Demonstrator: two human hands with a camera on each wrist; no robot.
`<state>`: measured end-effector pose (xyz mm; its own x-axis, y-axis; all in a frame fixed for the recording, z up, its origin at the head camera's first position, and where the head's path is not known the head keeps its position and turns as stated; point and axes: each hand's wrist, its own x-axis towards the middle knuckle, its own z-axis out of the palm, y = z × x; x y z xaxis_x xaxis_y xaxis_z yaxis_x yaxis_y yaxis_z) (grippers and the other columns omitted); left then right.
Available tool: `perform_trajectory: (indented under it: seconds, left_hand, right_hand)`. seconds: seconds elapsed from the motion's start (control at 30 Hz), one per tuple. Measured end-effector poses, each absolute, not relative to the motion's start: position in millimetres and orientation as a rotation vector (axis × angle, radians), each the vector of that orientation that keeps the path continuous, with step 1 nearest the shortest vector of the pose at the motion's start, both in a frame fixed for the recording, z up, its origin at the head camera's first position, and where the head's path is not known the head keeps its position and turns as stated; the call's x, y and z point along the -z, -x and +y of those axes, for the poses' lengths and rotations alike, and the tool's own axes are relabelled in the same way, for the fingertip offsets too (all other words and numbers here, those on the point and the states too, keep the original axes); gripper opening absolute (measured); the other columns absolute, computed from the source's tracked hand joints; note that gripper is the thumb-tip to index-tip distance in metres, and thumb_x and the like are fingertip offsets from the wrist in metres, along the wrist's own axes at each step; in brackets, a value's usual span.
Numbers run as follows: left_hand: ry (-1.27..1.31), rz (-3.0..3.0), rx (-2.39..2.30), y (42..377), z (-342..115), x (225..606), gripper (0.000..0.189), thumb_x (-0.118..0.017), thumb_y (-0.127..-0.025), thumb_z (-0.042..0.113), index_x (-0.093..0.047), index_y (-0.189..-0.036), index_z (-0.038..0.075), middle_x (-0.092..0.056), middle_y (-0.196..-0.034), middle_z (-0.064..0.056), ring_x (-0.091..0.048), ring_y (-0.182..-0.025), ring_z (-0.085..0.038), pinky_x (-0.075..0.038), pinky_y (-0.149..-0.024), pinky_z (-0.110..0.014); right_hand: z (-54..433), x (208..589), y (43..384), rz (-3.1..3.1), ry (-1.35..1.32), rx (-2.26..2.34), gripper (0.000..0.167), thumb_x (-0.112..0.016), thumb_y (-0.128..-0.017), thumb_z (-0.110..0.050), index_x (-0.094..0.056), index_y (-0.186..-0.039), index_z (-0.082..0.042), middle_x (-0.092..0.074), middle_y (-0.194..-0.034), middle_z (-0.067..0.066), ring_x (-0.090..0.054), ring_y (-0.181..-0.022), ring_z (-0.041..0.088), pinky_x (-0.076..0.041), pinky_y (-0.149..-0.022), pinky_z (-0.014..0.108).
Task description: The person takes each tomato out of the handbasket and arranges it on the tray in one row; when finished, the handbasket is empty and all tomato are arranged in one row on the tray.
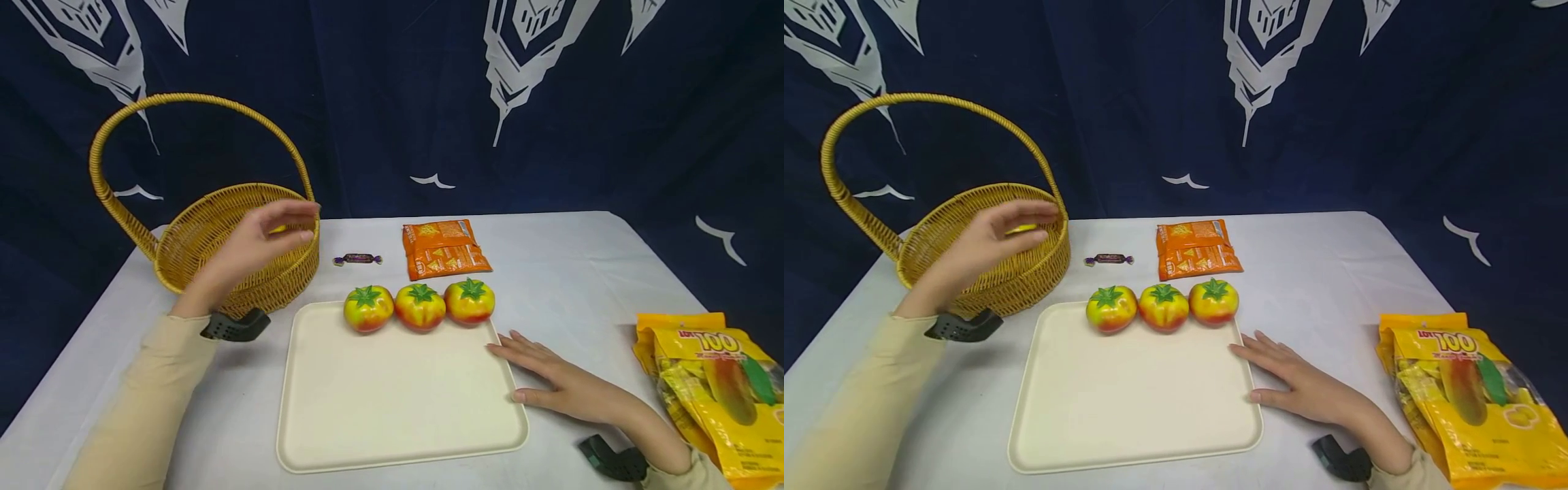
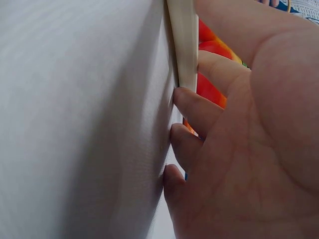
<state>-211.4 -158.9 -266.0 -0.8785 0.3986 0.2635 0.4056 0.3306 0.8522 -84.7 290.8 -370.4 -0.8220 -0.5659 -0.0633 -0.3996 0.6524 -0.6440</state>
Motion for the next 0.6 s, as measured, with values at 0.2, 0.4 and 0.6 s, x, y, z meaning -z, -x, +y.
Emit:
perform_trajectory:
  seconds: [0.2, 0.4, 0.6]
  left_hand:
    - [0.454, -1.837, 2.327, 237, -191, 258, 0.036, -0.062, -0.091, 0.011, -0.053, -0.125, 0.001, -0.054, -0.123, -0.013, -0.047, -0.119, -0.025, -0.038, -0.097, -0.027]
    - [0.038, -1.319, 2.669, 253, -200, 273, 0.026, -0.062, -0.091, 0.009, -0.057, -0.116, 0.006, -0.054, -0.122, -0.009, -0.044, -0.122, -0.021, -0.029, -0.104, -0.03]
    - [-0.101, -1.548, 2.578, 260, -204, 279, 0.041, -0.058, -0.094, 0.017, -0.048, -0.133, 0.01, -0.038, -0.142, -0.001, -0.026, -0.133, -0.014, -0.006, -0.11, -0.03]
  right_hand:
    - [291, 370, 84, 2.611, 0.774, 0.94, 0.061, -0.062, -0.089, -0.036, -0.037, -0.144, -0.027, -0.026, -0.149, 0.014, -0.016, -0.133, 0.045, -0.017, -0.095, 0.069]
    - [292, 372, 83, 2.584, 0.762, 0.95, 0.062, -0.062, -0.089, -0.036, -0.036, -0.145, -0.027, -0.024, -0.15, 0.015, -0.015, -0.133, 0.045, -0.017, -0.095, 0.07]
    - [292, 370, 84, 2.617, 0.758, 0.918, 0.062, -0.061, -0.089, -0.039, -0.037, -0.145, -0.029, -0.025, -0.15, 0.012, -0.016, -0.134, 0.043, -0.018, -0.096, 0.067]
